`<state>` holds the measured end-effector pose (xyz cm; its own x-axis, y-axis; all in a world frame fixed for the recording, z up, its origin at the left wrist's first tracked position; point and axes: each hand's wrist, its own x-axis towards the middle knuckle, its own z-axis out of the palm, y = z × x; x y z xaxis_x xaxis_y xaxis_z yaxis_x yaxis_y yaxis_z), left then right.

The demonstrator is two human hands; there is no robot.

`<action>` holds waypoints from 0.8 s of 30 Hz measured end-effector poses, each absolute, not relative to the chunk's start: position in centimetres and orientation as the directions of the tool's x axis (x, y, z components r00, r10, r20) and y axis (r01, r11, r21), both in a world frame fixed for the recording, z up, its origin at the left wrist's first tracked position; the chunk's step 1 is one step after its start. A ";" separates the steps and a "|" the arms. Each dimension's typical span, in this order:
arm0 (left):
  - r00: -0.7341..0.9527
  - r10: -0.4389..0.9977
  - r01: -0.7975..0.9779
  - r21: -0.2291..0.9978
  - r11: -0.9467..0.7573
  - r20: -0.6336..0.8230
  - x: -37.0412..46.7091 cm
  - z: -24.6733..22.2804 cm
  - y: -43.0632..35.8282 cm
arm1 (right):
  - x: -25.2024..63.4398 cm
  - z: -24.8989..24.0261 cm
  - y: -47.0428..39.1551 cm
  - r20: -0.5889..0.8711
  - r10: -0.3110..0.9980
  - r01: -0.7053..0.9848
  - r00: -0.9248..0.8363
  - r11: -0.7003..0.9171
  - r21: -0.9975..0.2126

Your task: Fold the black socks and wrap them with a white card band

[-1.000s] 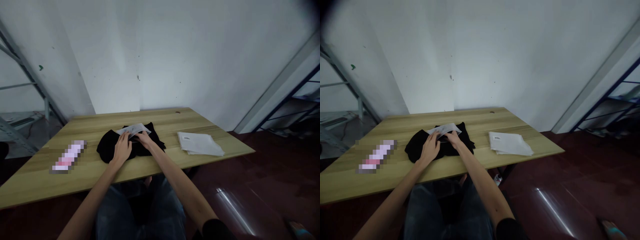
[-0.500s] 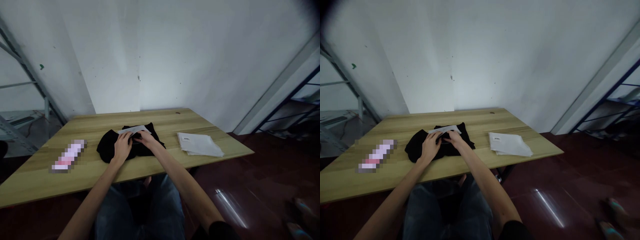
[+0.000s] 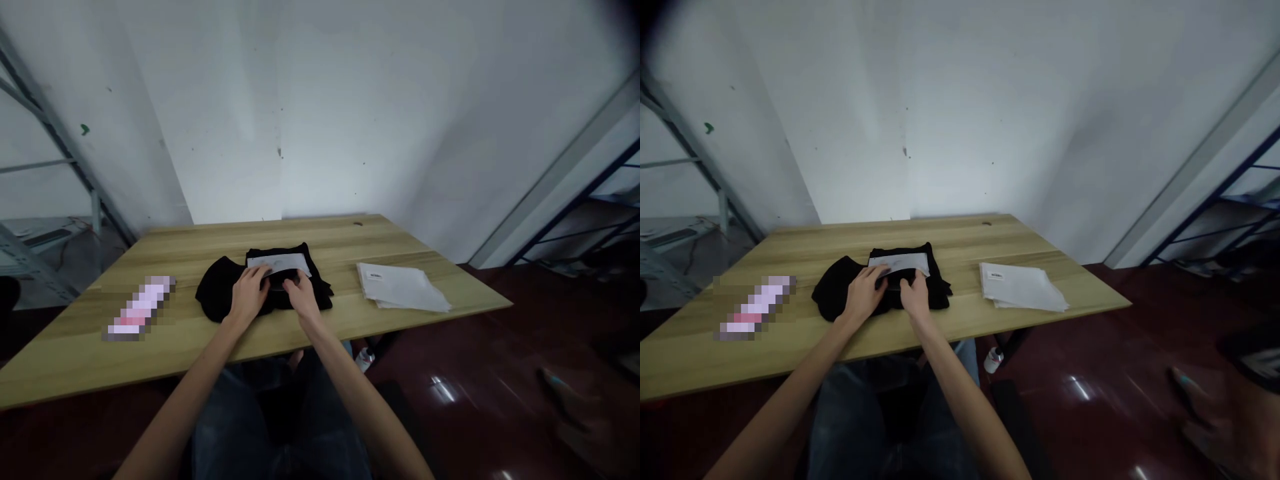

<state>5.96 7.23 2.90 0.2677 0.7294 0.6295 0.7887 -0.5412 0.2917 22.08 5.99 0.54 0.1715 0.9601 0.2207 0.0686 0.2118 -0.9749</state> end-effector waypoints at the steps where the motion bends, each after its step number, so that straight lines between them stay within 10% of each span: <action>1: 0.274 0.728 0.784 0.292 -0.547 0.629 5.9 2.9 7.2 | 22.5 0.7 4.9 0.245 0.951 0.157 0.186 0.217 -0.963; 8: 0.314 0.710 0.748 0.297 -0.594 0.630 5.8 2.9 7.2 | 25.6 4.1 2.0 0.541 0.837 0.815 0.081 0.256 -0.519; 14: 0.356 0.697 0.725 0.287 -0.626 0.622 5.1 2.7 7.3 | 27.1 5.0 6.0 0.504 0.816 0.915 -0.282 0.387 -0.115; 24: 0.386 0.699 0.719 0.278 -0.636 0.602 4.6 3.1 7.0 | 28.1 5.7 6.8 0.417 0.848 0.924 -0.326 0.378 -0.047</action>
<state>4.61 6.97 3.07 0.3857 0.6993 0.6018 0.7195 -0.6363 0.2783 28.07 6.79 5.70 -0.3261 0.8482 0.4174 0.9245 0.3784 -0.0467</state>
